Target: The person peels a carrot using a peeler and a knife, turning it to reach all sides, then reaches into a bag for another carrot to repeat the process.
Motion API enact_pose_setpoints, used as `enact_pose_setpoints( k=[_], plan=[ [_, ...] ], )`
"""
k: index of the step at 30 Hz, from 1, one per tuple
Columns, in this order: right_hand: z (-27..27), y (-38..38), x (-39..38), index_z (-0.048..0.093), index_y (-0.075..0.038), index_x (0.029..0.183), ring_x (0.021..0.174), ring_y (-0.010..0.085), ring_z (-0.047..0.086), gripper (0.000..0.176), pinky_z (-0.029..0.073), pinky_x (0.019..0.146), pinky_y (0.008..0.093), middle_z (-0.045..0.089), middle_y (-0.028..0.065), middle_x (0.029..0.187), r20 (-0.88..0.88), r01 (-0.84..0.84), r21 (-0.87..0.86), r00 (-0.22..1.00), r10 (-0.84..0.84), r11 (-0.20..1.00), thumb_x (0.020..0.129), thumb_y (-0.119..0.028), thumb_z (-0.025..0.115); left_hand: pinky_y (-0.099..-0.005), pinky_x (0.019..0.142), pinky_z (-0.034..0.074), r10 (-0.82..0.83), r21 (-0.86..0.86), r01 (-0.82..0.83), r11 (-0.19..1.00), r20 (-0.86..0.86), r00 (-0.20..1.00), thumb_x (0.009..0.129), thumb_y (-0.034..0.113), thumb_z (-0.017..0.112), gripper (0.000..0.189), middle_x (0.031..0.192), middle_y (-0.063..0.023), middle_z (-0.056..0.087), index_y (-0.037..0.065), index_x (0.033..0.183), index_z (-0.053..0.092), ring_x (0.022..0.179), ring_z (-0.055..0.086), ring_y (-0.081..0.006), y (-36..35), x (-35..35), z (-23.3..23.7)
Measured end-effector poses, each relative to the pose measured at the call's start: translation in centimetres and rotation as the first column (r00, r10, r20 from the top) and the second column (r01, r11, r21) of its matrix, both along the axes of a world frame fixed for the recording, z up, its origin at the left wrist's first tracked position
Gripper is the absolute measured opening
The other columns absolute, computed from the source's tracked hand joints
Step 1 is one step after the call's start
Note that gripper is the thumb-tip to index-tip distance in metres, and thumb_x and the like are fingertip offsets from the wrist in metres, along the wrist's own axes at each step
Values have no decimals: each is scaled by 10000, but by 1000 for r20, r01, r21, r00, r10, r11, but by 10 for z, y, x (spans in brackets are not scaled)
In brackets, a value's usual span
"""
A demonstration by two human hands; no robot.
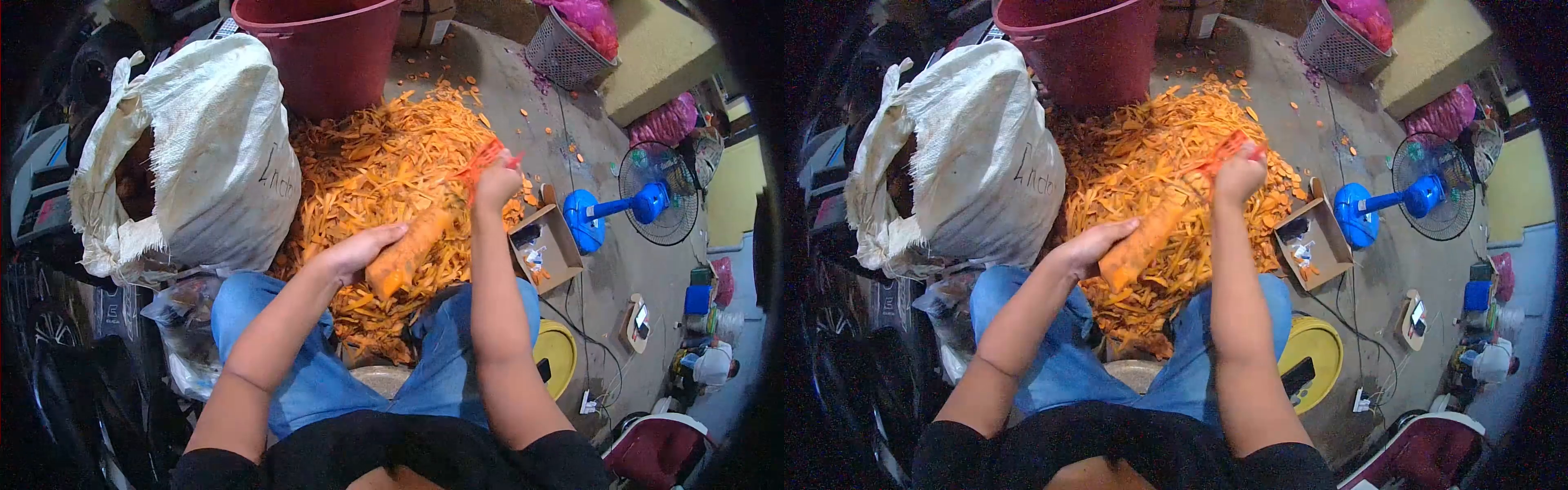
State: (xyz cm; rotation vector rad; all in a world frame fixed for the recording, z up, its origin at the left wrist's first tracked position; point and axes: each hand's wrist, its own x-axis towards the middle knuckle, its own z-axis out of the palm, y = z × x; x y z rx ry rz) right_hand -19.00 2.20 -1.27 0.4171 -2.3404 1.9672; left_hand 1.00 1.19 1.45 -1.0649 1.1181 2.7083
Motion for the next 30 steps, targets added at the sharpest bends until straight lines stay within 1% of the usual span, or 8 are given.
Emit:
enact_pose_setpoints(
  k=[3,11,16,18,20,24,27,30],
  plan=[
    [-5,1,-7,448,-1,587,453,111,362,324,299,423,293,418,19,491,102,11,-117,995,1,993,807,-239,454,-285,679,458,147,89,-142,986,-49,988,848,316,316,366,965,-82,533,48,1072,424,809,544,-152,-3,-5,-7],
    [7,4,91,455,-11,668,457,201,421,218,331,455,320,451,107,510,-50,-454,141,884,464,880,799,-185,456,-274,663,449,353,28,-352,936,-61,934,861,297,255,341,901,-63,549,72,1034,444,773,539,-136,-11,-11,-23],
    [13,-2,84,449,-11,616,430,257,401,273,320,439,347,424,131,489,-45,-418,152,902,429,896,799,-213,447,-238,636,437,239,-92,-237,967,17,971,863,278,259,333,885,-51,551,57,1012,459,728,533,-121,-20,-10,-12],
    [-21,-16,46,467,-10,625,445,256,432,272,334,452,347,454,124,498,-326,-173,210,915,236,962,795,-221,450,-234,679,431,-73,-243,106,964,143,987,863,277,271,343,921,-49,545,44,1046,443,773,533,-132,-17,-6,-4],
    [-37,-12,-10,477,-2,627,476,240,466,278,348,471,340,488,117,519,-97,-38,85,994,46,996,793,-223,454,-242,731,421,29,-292,-52,955,-82,996,859,291,290,363,970,-59,532,34,1077,426,829,529,-148,19,-5,-9],
    [-8,-1,-11,460,7,608,454,132,396,308,315,445,302,449,30,485,30,93,141,995,-98,986,802,-232,453,-261,765,417,-10,-64,9,998,-5,1000,848,320,319,398,1001,-84,520,14,1085,414,864,525,-150,8,-9,4],
    [16,3,21,448,-21,611,472,90,373,306,312,449,262,420,-1,502,119,-143,49,983,136,988,799,-262,465,-283,693,454,152,54,-153,987,8,988,847,324,317,388,957,-90,535,25,1069,425,809,545,-154,-8,-9,-10],
    [20,2,68,492,11,689,493,171,433,257,345,472,303,470,81,540,117,-298,-243,936,333,923,804,-214,444,-290,622,474,254,185,-236,954,-78,964,849,337,294,392,897,-87,553,27,1039,439,727,561,-162,-16,-10,-31]
  ],
)
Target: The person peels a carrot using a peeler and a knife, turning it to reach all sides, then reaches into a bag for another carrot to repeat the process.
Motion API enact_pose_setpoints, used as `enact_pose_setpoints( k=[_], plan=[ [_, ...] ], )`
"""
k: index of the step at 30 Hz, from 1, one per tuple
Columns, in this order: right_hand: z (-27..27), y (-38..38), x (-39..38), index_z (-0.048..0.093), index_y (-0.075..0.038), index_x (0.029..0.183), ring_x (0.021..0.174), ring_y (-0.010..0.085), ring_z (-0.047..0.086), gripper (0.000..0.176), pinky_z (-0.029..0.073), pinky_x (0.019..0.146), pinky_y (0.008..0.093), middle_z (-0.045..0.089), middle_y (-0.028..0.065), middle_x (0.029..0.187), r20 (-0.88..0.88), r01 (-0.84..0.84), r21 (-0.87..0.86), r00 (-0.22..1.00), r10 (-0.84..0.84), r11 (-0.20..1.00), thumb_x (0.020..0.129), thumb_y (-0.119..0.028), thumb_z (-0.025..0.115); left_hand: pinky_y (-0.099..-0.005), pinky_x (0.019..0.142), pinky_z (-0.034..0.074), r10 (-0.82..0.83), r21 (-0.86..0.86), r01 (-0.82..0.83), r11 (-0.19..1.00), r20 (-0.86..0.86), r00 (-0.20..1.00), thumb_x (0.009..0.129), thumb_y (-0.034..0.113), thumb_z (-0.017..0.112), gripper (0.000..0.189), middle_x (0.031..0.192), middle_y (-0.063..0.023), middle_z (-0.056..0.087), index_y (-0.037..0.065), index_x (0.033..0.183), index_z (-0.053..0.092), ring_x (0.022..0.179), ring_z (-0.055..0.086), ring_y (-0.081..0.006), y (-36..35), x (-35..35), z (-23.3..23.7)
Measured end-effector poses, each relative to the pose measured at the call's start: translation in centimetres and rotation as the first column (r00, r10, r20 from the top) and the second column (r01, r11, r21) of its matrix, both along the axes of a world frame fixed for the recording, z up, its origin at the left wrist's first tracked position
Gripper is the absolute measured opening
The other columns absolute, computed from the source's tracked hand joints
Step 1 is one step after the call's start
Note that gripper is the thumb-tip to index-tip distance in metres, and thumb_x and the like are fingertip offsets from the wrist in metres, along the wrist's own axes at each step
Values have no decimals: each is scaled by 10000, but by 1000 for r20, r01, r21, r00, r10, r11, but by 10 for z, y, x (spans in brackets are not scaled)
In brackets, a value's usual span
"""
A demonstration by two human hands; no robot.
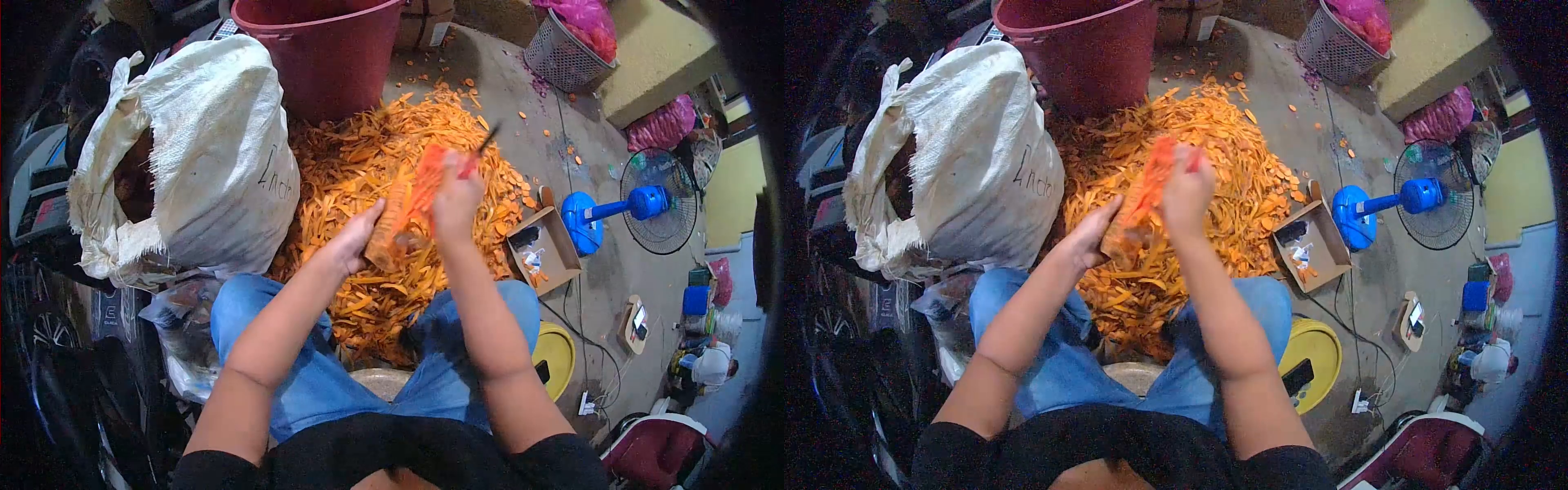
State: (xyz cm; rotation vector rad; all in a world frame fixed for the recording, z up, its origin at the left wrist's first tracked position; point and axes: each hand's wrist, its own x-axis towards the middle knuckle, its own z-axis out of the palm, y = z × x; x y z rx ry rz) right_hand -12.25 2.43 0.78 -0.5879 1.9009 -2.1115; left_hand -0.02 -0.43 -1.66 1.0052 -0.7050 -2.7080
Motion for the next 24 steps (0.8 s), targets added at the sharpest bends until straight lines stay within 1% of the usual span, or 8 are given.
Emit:
enact_pose_setpoints(
  k=[2,5,7,12,17,19,22,24],
  plan=[
    [-3,4,21,501,-4,693,490,180,433,223,342,463,303,471,106,542,-250,-113,200,955,162,973,798,-195,451,-288,607,473,67,-27,-66,997,65,996,852,338,278,398,864,-78,564,21,1027,443,701,563,-162,3,-2,7],
    [-6,3,19,507,-16,698,489,201,436,203,348,470,310,478,132,553,-267,-83,303,949,168,949,790,-189,459,-276,603,468,-74,-119,86,989,101,992,850,326,303,376,847,-64,569,26,1015,457,699,561,-146,-2,6,10],
    [-23,-9,-26,503,-1,689,471,191,421,217,344,469,313,483,110,534,-432,195,283,900,-57,939,786,-192,469,-269,605,465,-149,-171,175,970,155,977,845,326,321,371,841,-62,570,27,1009,465,695,561,-141,6,8,14],
    [-25,-3,-75,479,7,654,501,132,415,286,348,502,284,464,36,553,-55,315,304,948,-314,899,807,-233,448,-261,631,462,-216,-149,231,961,114,970,828,341,371,372,848,-66,567,27,999,475,704,562,-141,14,7,25],
    [15,4,-1,487,12,684,516,110,408,292,342,501,271,458,30,562,205,-31,-35,978,37,999,812,-247,449,-296,643,470,-64,-42,65,997,38,997,860,310,264,361,889,-91,549,44,1025,444,753,553,-159,-1,5,8],
    [-3,6,13,458,4,646,452,197,387,273,324,453,325,436,110,517,-327,-95,172,933,148,981,796,-224,460,-295,641,469,-5,-66,7,998,45,999,860,309,267,358,889,-90,550,45,1023,446,749,553,-156,2,2,3],
    [-6,6,20,462,11,660,473,221,393,266,333,465,333,434,144,540,-256,-103,307,948,187,946,796,-218,455,-289,630,469,42,-152,-32,988,64,997,857,319,279,361,877,-86,557,46,1011,457,712,561,-148,6,5,9],
    [-27,-8,-16,473,12,660,490,232,416,263,342,486,328,478,133,565,-328,51,194,944,16,980,796,-212,451,-278,625,470,-225,-269,286,920,237,945,854,319,294,353,877,-80,559,49,1004,464,693,565,-144,6,10,24]
  ],
)
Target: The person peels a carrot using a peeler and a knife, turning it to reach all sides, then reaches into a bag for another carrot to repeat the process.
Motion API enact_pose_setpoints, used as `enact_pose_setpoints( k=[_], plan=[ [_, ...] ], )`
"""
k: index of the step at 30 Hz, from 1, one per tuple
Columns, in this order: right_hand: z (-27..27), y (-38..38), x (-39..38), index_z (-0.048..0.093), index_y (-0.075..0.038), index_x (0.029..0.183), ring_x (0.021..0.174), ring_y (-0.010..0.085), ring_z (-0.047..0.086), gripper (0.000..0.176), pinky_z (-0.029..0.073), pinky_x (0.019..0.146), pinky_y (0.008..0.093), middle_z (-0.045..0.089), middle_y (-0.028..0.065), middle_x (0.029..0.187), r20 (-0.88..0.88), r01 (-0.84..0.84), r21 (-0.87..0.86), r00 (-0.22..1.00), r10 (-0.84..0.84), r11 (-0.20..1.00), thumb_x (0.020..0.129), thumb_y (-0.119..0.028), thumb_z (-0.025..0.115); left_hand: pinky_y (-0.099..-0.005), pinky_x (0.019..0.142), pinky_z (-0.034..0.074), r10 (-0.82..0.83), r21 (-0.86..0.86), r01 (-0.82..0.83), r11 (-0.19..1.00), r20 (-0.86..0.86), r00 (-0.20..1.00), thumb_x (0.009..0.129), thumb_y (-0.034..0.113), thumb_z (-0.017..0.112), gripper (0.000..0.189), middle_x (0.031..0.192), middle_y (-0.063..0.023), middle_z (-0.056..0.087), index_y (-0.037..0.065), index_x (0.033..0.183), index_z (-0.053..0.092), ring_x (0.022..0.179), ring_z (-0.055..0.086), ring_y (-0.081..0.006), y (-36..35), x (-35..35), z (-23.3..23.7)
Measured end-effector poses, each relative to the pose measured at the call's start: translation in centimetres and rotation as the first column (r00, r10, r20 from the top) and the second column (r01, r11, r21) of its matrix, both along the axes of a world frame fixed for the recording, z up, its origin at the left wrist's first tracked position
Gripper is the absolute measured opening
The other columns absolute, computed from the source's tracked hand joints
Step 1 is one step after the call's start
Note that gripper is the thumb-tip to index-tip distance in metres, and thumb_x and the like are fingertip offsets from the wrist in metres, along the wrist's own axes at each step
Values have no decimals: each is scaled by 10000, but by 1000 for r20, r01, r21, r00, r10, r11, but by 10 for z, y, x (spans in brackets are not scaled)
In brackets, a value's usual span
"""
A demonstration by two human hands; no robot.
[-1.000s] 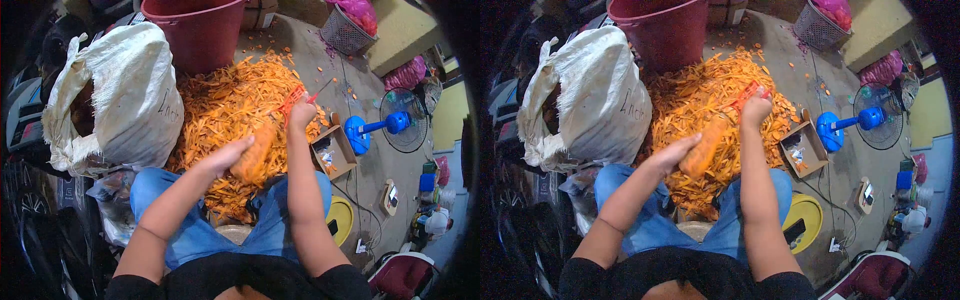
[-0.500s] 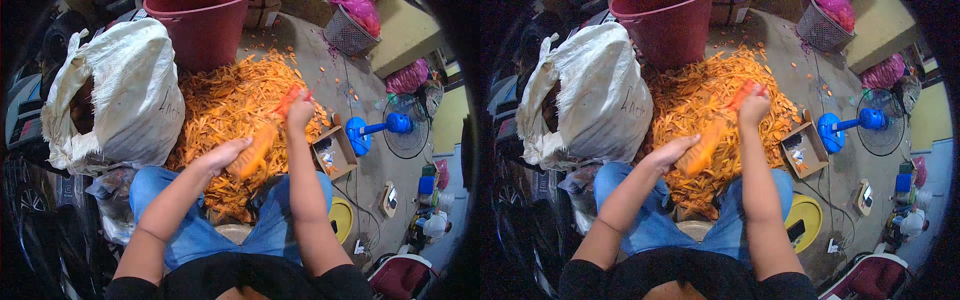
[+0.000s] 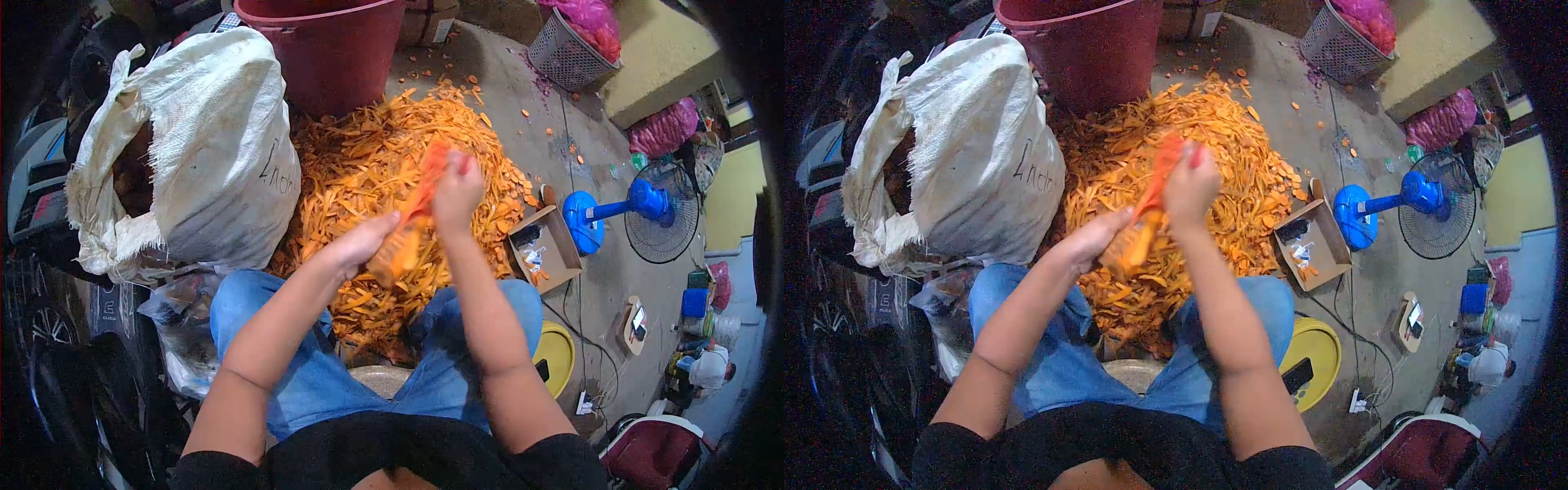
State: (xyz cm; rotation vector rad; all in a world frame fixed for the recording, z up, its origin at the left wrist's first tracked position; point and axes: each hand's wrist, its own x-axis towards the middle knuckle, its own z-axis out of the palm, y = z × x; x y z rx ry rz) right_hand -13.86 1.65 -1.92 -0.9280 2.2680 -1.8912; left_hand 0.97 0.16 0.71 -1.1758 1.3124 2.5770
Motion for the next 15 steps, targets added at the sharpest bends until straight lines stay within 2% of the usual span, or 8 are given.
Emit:
enact_pose_setpoints(
  k=[3,4,6,7,10,11,13,15],
  plan=[
    [-6,-1,-51,480,14,661,498,198,434,256,342,487,316,502,107,574,33,270,49,962,-272,962,803,-195,442,-259,620,469,24,115,-12,993,-100,995,846,305,337,341,891,-80,555,40,1023,457,704,564,-132,7,1,5],
    [-6,3,-58,480,14,661,498,198,434,256,342,487,316,502,107,574,32,273,53,961,-275,961,803,-195,442,-255,620,469,41,139,-21,990,-145,989,842,301,352,339,895,-81,553,38,1032,452,707,563,-128,9,0,6],
    [3,7,-66,472,22,662,499,165,425,275,338,484,306,490,88,557,159,418,135,886,-436,898,814,-204,430,-257,625,471,62,152,-41,987,-130,990,836,305,370,350,904,-82,549,34,1043,446,715,562,-128,10,0,11],
    [10,9,-68,472,21,667,494,150,412,291,335,485,293,463,56,538,282,382,150,868,-410,912,815,-226,432,-263,626,474,73,161,-57,985,-100,992,834,306,373,350,906,-81,547,35,1045,443,719,562,-133,9,2,10],
    [26,8,-53,469,2,662,489,129,396,276,326,478,284,435,34,526,394,236,116,881,-263,965,810,-230,447,-274,622,477,138,193,-113,975,-117,984,830,314,379,354,905,-81,547,41,1047,440,723,563,-142,6,3,-1],
    [28,8,-45,469,2,662,489,129,396,276,326,478,284,435,34,526,390,235,115,883,-261,965,810,-230,447,-280,617,478,187,216,-149,965,-164,969,827,320,382,357,902,-82,548,46,1048,440,723,563,-146,4,2,-4],
    [27,8,-22,452,-11,643,488,107,371,279,316,470,277,417,21,518,292,-4,-72,956,25,997,811,-234,446,-282,642,469,190,269,-147,952,-140,972,831,328,366,360,881,-77,542,48,1046,436,741,554,-149,-4,2,-3],
    [30,14,7,442,-11,636,491,102,366,282,315,472,276,418,20,519,306,-73,-49,948,84,996,814,-229,439,-296,604,478,248,354,-184,917,-143,958,833,364,334,389,903,-88,549,58,1048,439,726,564,-172,-10,-2,-23]
  ],
)
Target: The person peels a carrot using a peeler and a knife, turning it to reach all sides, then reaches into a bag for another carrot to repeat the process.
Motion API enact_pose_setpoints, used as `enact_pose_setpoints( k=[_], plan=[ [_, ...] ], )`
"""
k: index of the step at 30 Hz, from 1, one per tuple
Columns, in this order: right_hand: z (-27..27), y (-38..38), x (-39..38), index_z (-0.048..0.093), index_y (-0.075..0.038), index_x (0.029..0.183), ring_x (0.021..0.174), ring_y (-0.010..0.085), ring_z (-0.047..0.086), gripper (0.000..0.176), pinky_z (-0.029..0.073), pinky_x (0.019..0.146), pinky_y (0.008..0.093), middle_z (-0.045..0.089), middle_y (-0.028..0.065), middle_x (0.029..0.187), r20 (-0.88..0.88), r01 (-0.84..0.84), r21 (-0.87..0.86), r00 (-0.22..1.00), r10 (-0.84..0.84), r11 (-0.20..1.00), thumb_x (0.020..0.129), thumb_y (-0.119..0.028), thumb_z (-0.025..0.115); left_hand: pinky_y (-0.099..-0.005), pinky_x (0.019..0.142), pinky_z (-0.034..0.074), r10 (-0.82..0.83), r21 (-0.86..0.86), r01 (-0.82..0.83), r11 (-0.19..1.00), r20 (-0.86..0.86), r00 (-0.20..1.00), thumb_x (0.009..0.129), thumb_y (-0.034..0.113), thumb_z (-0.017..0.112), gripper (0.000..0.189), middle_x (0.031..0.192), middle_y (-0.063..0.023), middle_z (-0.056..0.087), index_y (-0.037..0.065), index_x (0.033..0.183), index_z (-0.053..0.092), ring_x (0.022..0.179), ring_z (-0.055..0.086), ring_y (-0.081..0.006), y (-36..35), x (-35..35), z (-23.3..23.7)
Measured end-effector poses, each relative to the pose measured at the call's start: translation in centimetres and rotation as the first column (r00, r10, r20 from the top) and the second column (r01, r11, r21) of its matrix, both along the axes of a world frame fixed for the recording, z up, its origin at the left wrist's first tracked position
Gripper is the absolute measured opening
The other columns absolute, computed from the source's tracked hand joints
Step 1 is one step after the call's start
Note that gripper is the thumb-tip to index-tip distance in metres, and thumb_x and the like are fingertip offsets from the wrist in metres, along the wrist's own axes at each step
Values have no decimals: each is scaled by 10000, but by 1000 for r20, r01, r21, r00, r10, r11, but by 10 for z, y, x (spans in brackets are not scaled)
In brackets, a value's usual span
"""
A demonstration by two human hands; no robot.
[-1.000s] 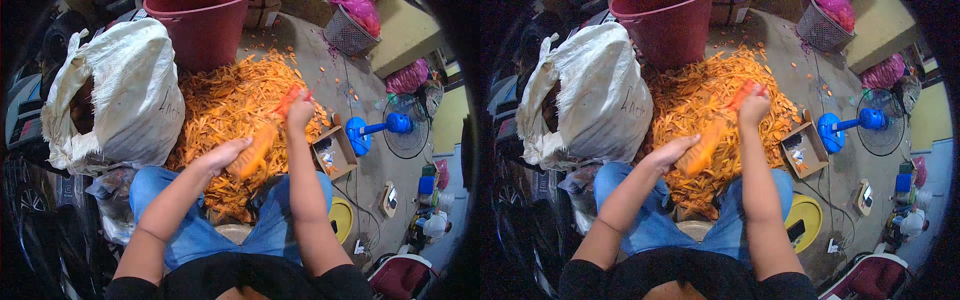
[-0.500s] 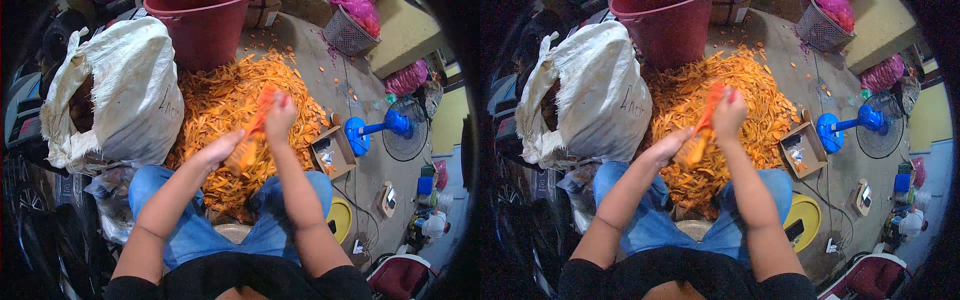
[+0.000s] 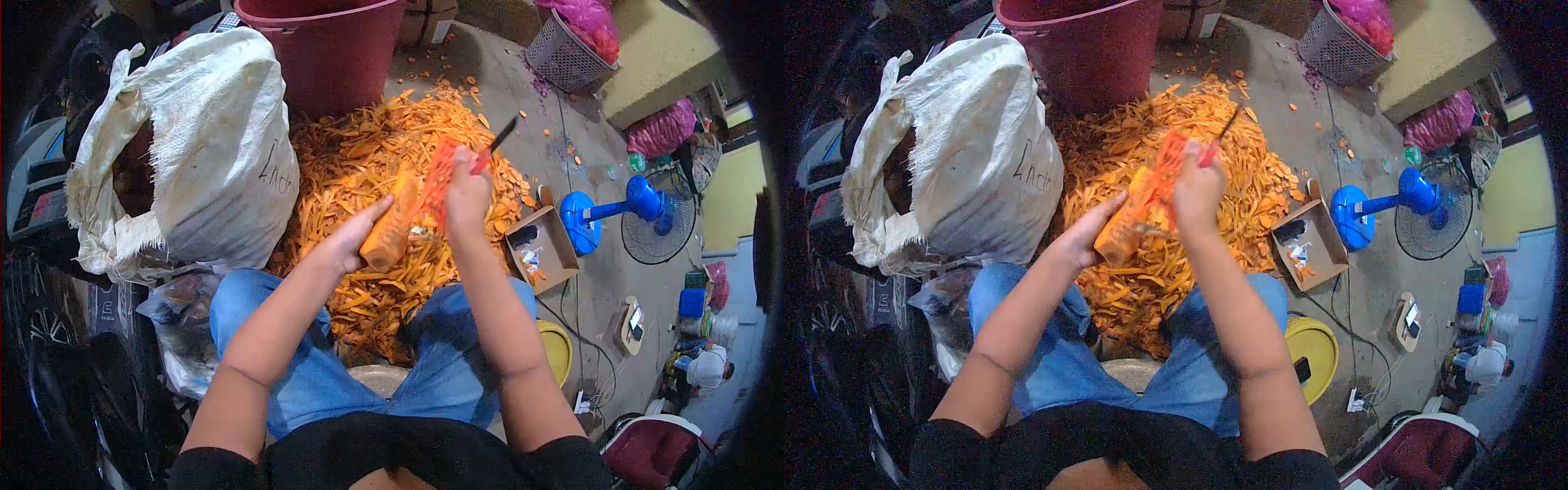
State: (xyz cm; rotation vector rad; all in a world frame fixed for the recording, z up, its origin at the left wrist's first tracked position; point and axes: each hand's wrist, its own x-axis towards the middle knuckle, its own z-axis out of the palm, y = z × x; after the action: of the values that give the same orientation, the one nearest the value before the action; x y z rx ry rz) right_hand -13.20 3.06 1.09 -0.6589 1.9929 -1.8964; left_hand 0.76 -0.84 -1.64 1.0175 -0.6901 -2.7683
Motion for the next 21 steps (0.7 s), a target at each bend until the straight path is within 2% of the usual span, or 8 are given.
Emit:
enact_pose_setpoints(
  k=[5,7,10,12,14,16,19,21],
  plan=[
    [-12,-7,14,424,-9,616,491,101,350,291,316,475,283,405,13,515,149,-57,-4,987,57,998,820,-218,425,-312,618,476,102,54,-101,993,-22,995,837,375,306,399,901,-80,551,61,1043,442,738,562,-178,3,-6,0],
    [-2,-10,18,417,-8,611,471,117,333,293,312,464,293,389,19,500,-197,-67,-38,979,59,997,819,-214,429,-318,623,476,102,48,-102,994,-10,995,838,375,300,397,895,-78,553,63,1035,447,741,561,-178,4,-6,-2],
    [-13,-11,22,435,-3,627,463,154,353,279,317,465,304,417,54,510,-119,-115,-9,986,113,993,819,-206,426,-323,622,475,94,21,-94,995,-7,996,843,367,293,391,876,-79,558,54,1015,453,741,561,-176,3,-6,-4],
    [-25,-13,13,448,1,638,467,167,371,272,319,469,308,436,64,518,-43,-123,-11,992,122,992,818,-201,425,-306,604,476,14,-144,-10,989,25,1000,845,360,297,385,849,-79,564,47,992,465,717,565,-167,8,-4,-2],
    [-33,-25,-22,470,7,644,474,157,396,273,323,466,302,464,57,540,-295,184,13,940,-172,983,819,-197,423,-294,596,476,-71,-137,78,987,51,996,845,359,301,387,841,-79,565,41,989,468,702,566,-162,15,2,9],
    [-34,-22,-57,460,-10,628,467,69,347,294,291,422,250,412,-11,513,-125,341,9,933,-337,940,811,-239,452,-270,581,473,-179,-115,189,975,96,979,844,361,307,392,823,-85,568,35,980,478,670,570,-152,19,4,25],
    [-11,-12,-56,459,-13,624,436,76,348,299,295,409,256,430,-8,503,-1,322,135,946,-324,937,815,-243,445,-267,586,473,-138,-147,153,977,107,985,842,364,313,394,822,-80,566,34,980,478,678,569,-148,15,3,24],
    [-10,-15,-30,474,2,667,482,105,397,253,327,452,267,470,29,554,51,174,-96,984,-170,980,809,-205,443,-267,583,472,-86,-113,94,989,74,993,841,359,317,385,825,-75,565,39,980,479,678,567,-144,11,0,13]
  ],
)
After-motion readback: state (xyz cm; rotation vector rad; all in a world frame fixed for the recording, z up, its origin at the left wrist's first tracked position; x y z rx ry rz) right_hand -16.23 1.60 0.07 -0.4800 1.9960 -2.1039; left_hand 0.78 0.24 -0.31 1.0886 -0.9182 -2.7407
